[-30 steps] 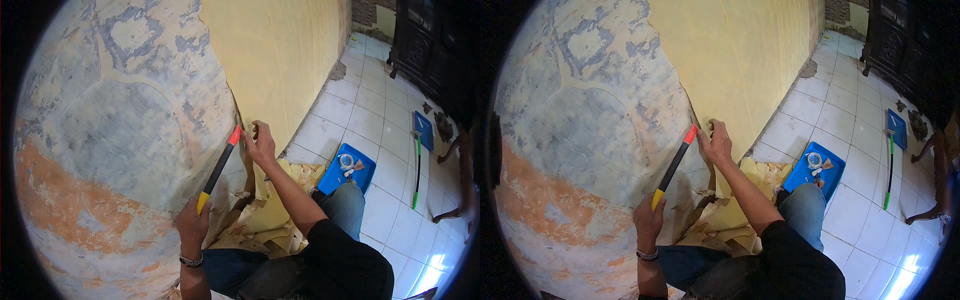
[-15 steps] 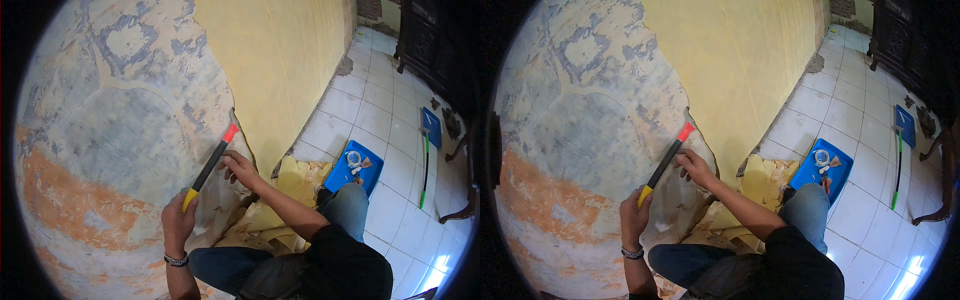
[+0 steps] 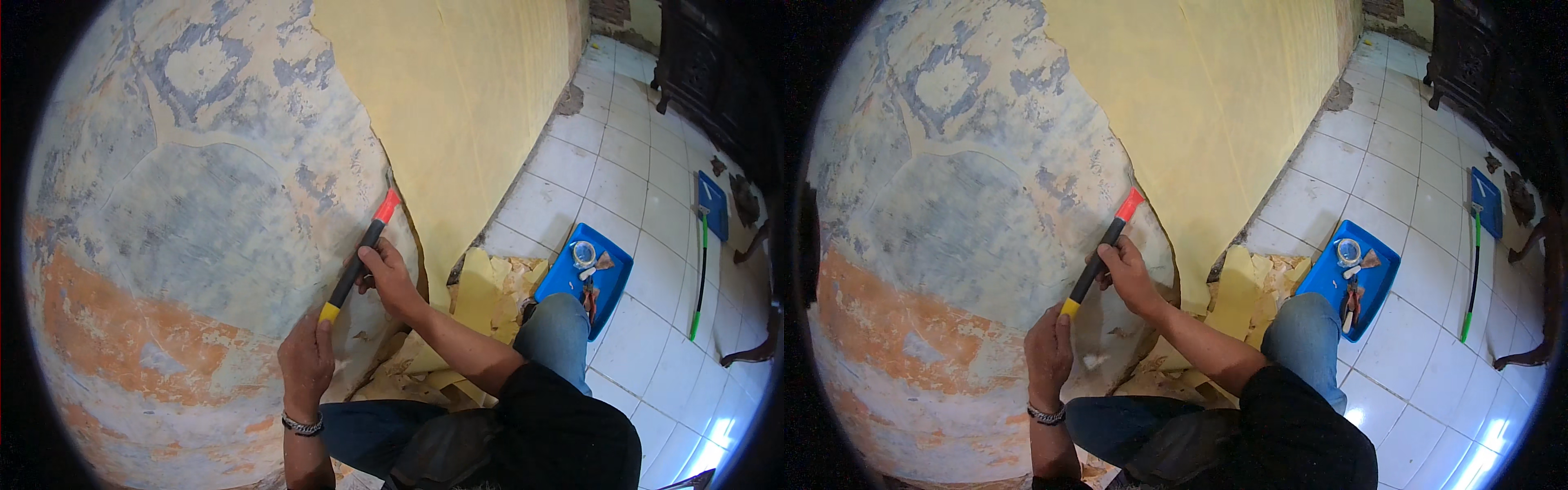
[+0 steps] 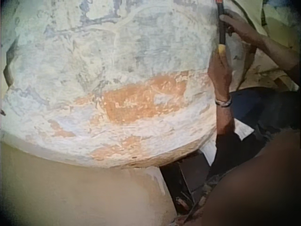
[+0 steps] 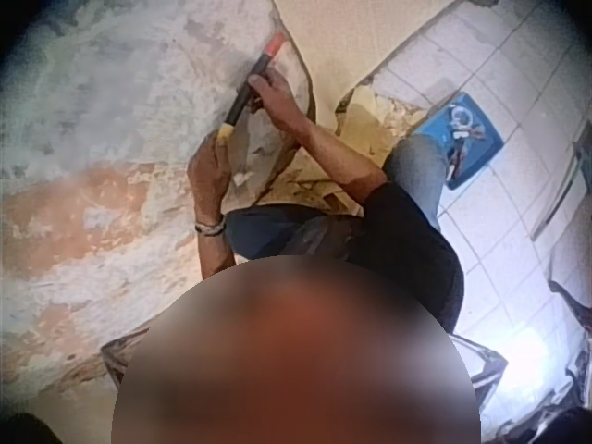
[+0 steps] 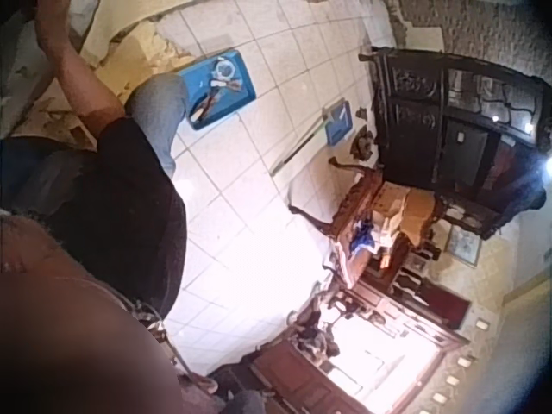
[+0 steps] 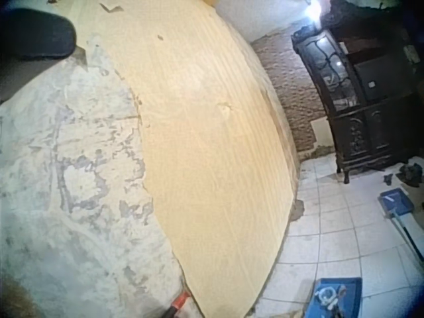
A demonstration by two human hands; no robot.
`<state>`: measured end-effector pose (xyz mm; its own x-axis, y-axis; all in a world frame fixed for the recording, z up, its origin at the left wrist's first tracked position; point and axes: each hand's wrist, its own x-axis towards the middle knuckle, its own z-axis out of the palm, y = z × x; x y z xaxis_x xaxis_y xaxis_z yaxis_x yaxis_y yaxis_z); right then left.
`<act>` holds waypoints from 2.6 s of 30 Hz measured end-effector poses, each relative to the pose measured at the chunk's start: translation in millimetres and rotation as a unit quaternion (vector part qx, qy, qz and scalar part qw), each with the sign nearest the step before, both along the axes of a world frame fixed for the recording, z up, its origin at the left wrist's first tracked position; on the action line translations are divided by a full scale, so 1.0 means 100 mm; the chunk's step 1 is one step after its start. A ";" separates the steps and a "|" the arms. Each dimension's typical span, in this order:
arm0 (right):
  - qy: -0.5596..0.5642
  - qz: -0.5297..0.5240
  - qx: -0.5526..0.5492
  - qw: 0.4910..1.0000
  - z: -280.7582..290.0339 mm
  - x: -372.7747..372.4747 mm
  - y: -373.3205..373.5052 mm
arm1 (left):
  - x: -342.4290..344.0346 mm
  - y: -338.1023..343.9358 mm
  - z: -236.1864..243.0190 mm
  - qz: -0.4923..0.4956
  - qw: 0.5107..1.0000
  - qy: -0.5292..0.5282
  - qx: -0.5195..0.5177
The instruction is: Scraping old yellow wallpaper off a wall using a hand-held scraper tool.
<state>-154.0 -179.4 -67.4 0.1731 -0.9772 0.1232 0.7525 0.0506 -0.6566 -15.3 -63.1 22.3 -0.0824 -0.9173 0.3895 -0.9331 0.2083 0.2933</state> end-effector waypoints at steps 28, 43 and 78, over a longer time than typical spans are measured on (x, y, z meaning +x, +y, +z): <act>0.028 0.087 0.029 0.995 0.01 0.06 -0.21 | -0.01 0.10 -0.04 0.035 0.996 -0.082 0.028; 0.014 -0.026 0.051 0.998 -0.12 -0.01 -0.29 | -0.44 0.10 -0.45 0.080 0.992 -0.051 0.089; 0.093 -0.086 0.105 0.986 -0.56 -0.20 -0.51 | -0.71 -0.17 -0.79 0.063 0.992 -0.003 0.110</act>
<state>-173.8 -230.5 -123.8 0.0026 -0.9947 -0.1025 0.6292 0.0813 -0.7730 -86.3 -79.9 -56.9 0.0362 -0.9832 0.1791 -0.9493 0.0222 0.3135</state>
